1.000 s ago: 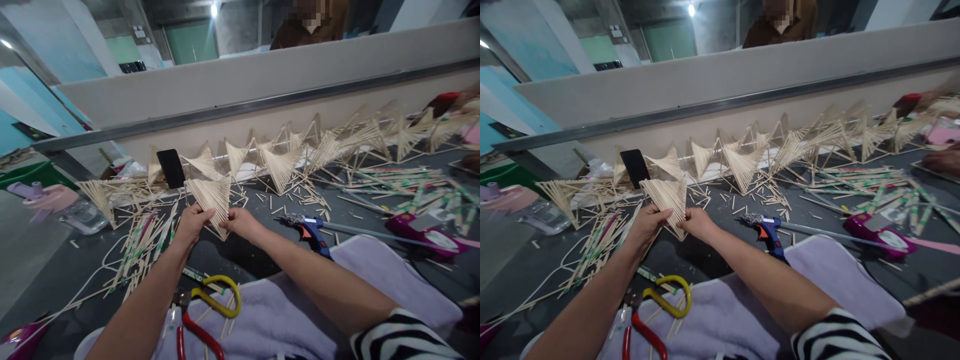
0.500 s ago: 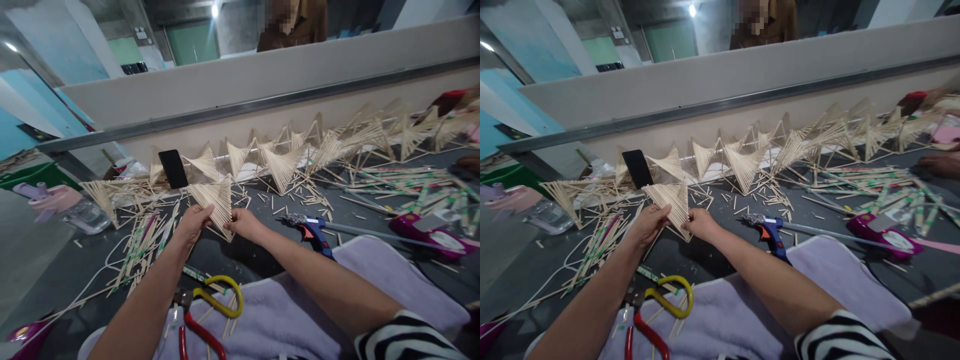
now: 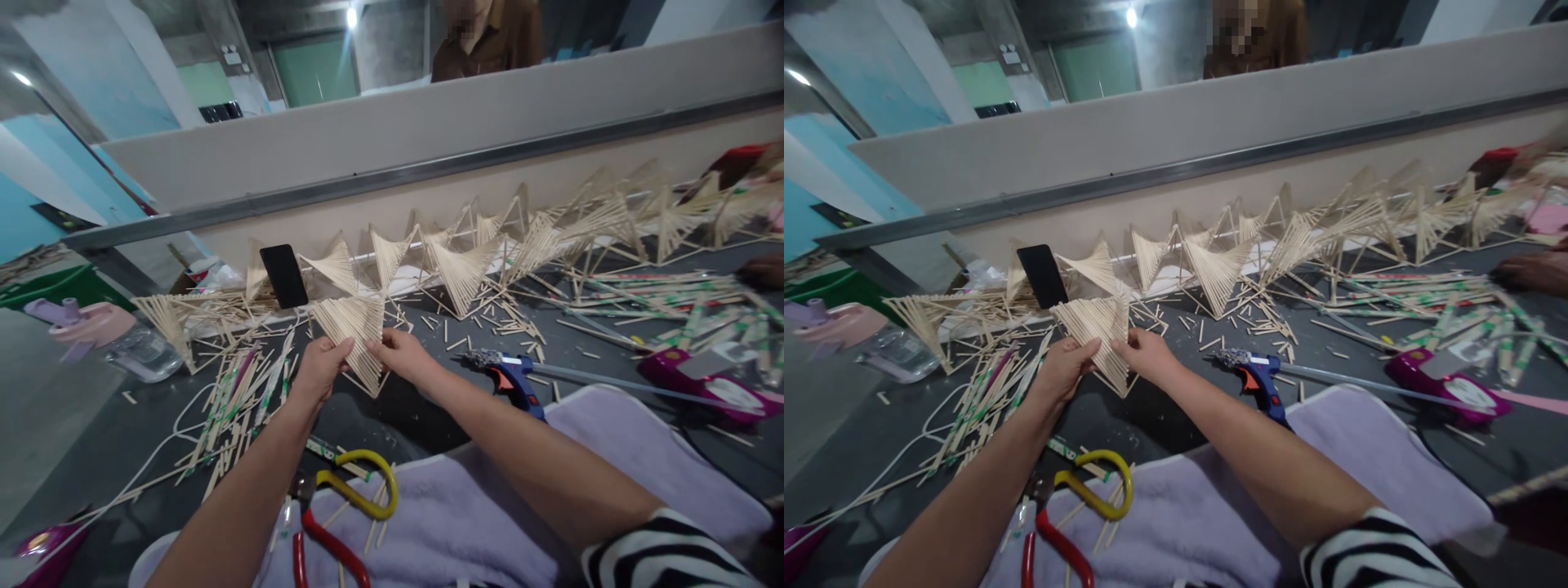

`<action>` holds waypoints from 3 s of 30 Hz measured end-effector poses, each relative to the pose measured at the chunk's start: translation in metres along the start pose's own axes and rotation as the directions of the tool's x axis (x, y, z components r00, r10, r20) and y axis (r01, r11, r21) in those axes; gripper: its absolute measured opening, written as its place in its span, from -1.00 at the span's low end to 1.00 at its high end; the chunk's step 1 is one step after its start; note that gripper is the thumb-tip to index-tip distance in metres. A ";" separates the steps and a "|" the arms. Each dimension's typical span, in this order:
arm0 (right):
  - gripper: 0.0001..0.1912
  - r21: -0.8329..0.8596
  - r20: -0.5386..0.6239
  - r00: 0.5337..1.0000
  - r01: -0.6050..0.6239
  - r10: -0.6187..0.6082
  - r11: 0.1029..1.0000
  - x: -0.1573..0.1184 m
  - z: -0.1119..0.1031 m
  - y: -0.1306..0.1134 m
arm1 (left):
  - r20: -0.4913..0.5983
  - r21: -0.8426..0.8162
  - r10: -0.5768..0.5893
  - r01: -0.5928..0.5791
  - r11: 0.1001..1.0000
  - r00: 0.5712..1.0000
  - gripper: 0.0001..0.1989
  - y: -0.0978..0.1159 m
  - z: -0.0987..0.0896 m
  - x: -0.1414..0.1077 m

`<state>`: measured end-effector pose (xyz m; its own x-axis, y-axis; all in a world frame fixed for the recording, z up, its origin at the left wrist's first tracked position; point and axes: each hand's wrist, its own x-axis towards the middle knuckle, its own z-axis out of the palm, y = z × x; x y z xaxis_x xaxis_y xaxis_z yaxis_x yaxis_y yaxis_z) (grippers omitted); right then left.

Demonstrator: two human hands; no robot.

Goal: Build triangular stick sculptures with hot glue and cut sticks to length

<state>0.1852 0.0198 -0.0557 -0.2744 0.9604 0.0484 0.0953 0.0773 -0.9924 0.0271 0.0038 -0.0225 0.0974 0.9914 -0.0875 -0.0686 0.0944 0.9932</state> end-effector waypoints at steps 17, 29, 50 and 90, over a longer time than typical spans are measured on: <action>-0.71 0.031 -0.025 0.998 0.057 -0.057 0.998 -0.002 0.004 0.002 | 0.010 0.021 -0.013 0.013 1.000 1.000 -0.62 0.003 0.004 -0.002; -0.73 -0.154 -0.068 0.992 0.097 -0.108 0.983 -0.005 0.013 0.011 | -0.017 0.039 -0.061 0.062 0.997 0.998 -0.58 -0.001 -0.001 0.001; -0.80 0.022 0.092 0.993 -0.075 0.072 0.997 -0.005 0.015 0.014 | -0.045 0.089 -0.055 0.059 0.994 0.997 -0.56 -0.006 -0.004 0.004; -0.78 0.021 0.154 0.969 0.193 -0.193 0.981 -0.021 -0.090 -0.082 | 0.568 0.459 -0.304 0.012 0.888 0.764 -0.81 0.066 -0.030 -0.031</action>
<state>0.2695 0.0176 0.0353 -0.4315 0.8744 0.2216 0.0204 0.2550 -0.9667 -0.0101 -0.0182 0.0437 0.6596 0.6775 -0.3253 0.3960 0.0546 0.9166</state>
